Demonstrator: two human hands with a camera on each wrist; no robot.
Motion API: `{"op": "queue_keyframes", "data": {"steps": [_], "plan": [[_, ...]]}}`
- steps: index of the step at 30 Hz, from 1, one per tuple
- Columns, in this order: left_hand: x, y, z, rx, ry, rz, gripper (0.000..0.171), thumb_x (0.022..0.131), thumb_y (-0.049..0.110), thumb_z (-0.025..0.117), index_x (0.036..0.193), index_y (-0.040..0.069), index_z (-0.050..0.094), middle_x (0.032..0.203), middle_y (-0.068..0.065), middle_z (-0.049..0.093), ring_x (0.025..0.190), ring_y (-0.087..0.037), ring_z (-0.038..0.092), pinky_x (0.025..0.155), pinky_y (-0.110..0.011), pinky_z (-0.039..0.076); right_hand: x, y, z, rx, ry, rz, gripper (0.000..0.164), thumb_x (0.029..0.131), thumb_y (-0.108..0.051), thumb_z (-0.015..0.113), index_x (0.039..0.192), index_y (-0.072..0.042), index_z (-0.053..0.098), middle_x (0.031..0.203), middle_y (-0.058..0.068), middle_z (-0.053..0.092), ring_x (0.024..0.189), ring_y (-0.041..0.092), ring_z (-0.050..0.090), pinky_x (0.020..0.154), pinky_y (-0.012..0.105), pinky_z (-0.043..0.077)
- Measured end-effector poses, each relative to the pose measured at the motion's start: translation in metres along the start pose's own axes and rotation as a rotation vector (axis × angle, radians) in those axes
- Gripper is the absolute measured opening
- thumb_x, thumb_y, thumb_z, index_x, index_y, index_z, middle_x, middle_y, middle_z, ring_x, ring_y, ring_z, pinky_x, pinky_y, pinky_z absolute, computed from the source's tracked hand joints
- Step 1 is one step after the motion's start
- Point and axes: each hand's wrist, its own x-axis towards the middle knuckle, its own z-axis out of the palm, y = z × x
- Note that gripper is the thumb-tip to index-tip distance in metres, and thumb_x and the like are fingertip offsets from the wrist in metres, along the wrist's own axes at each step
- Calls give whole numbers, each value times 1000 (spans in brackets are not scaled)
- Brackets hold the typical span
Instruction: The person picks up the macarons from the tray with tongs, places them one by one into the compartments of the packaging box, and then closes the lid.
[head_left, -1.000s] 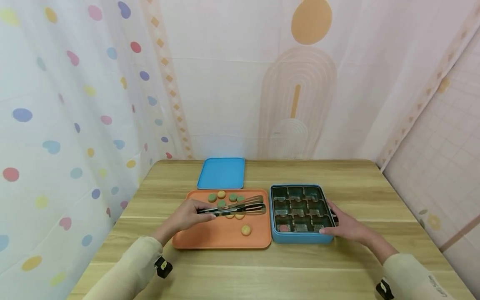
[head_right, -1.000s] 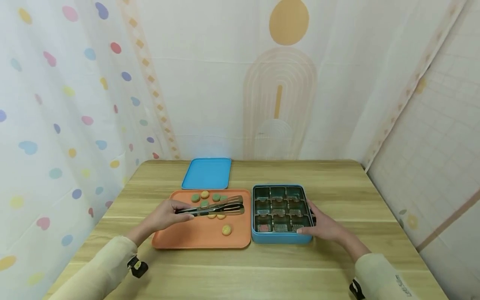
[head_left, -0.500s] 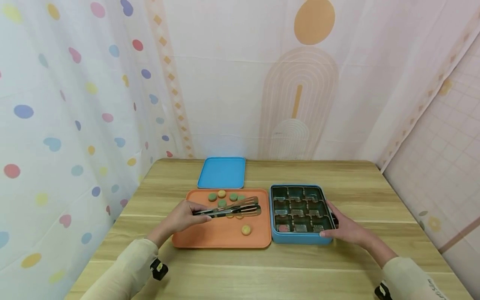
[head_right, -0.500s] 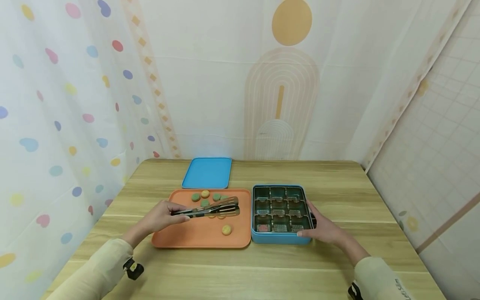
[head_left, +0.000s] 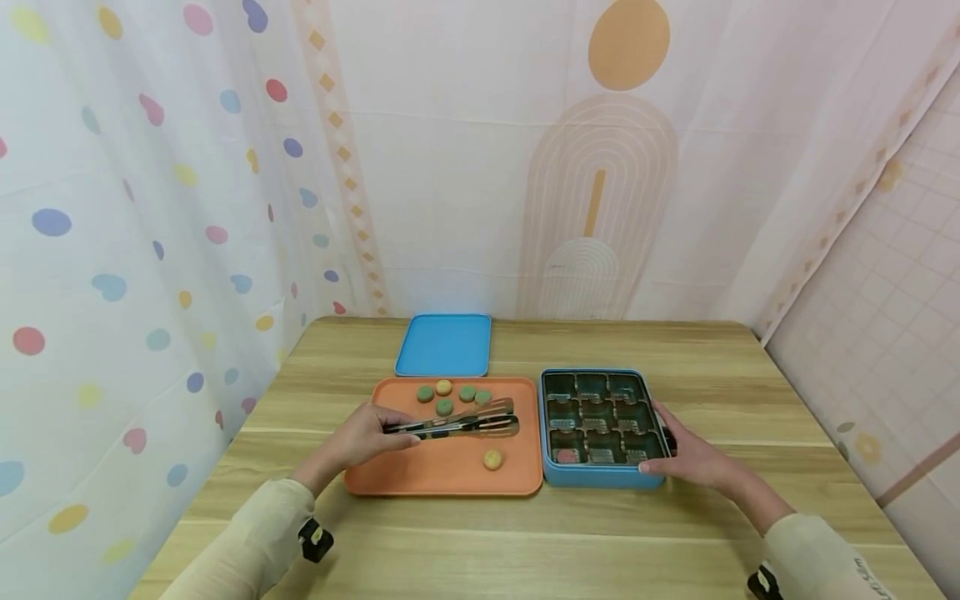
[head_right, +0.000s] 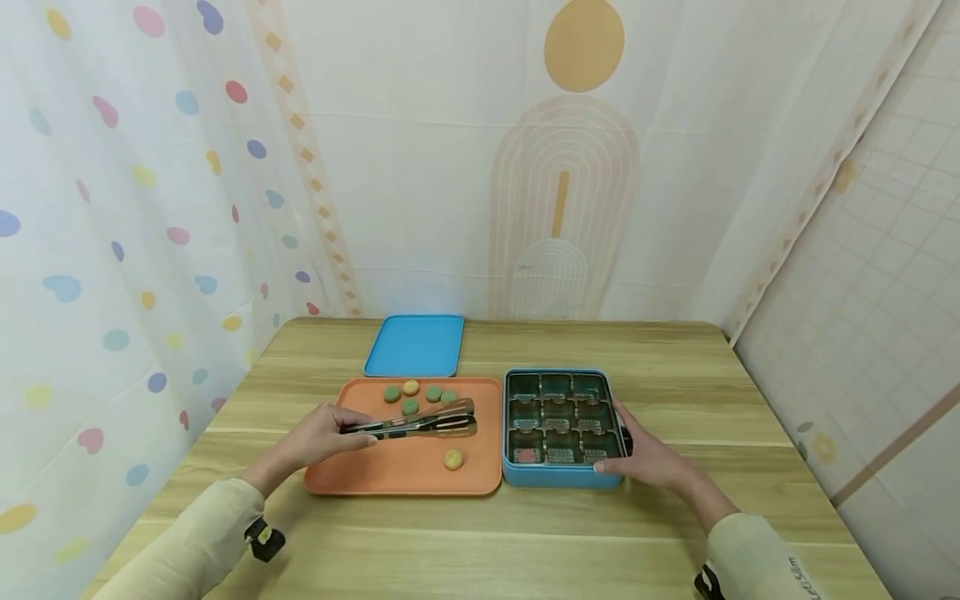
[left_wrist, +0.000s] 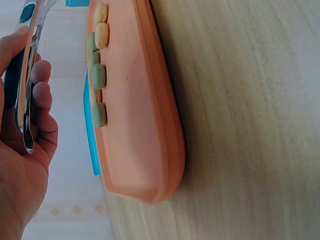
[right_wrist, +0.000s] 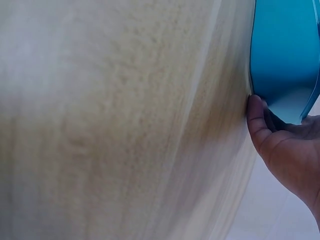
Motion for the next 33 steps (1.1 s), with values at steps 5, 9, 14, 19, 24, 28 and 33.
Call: {"op": "queue_keyframes", "data": {"steps": [5,9,14,19,24,28,33], "plan": [[1,-1,0,-4,-4,7,14,90,32,75,96,20,79,80,-8,72,55,-8,45,51,-23,37,-2,-2,1,7,0,-6,112,86,-27,79,158,-3,-3,148,41,24,132,55,34,102,65,32],[1,-2,0,-8,-8,10,13,90,32,75,96,21,79,81,-7,73,56,-9,46,51,-23,37,-3,-1,0,35,-1,-13,109,86,-24,79,157,-3,0,146,40,29,128,51,41,99,58,38],[1,0,0,-5,-10,7,15,90,33,76,98,21,79,83,-2,73,58,-10,49,52,-24,40,-3,2,-2,42,2,-22,104,86,-22,78,157,-5,3,146,39,29,128,50,41,97,56,40],[0,1,0,0,-7,8,16,89,32,76,99,21,79,84,4,73,59,-10,51,53,-24,41,-3,3,-3,19,-1,-9,103,87,-25,76,157,-8,4,144,36,33,128,47,42,97,57,40],[-1,-2,0,0,-9,8,17,89,32,76,102,20,79,85,5,73,61,-11,52,54,-25,43,-3,3,-3,43,-13,-6,102,87,-24,76,157,-10,4,141,34,39,125,43,46,97,55,40],[-1,-4,0,13,-10,3,17,89,32,76,102,21,79,85,7,72,62,-12,52,55,-25,42,-2,5,-3,65,-24,-13,101,88,-22,76,158,-11,4,141,33,40,124,42,47,96,54,41],[-2,-8,0,25,-25,6,17,88,33,77,101,21,79,83,8,72,60,-10,48,54,-24,39,-3,6,-3,68,-24,-14,100,88,-22,75,158,-12,4,141,33,39,124,42,47,95,53,41]]}}
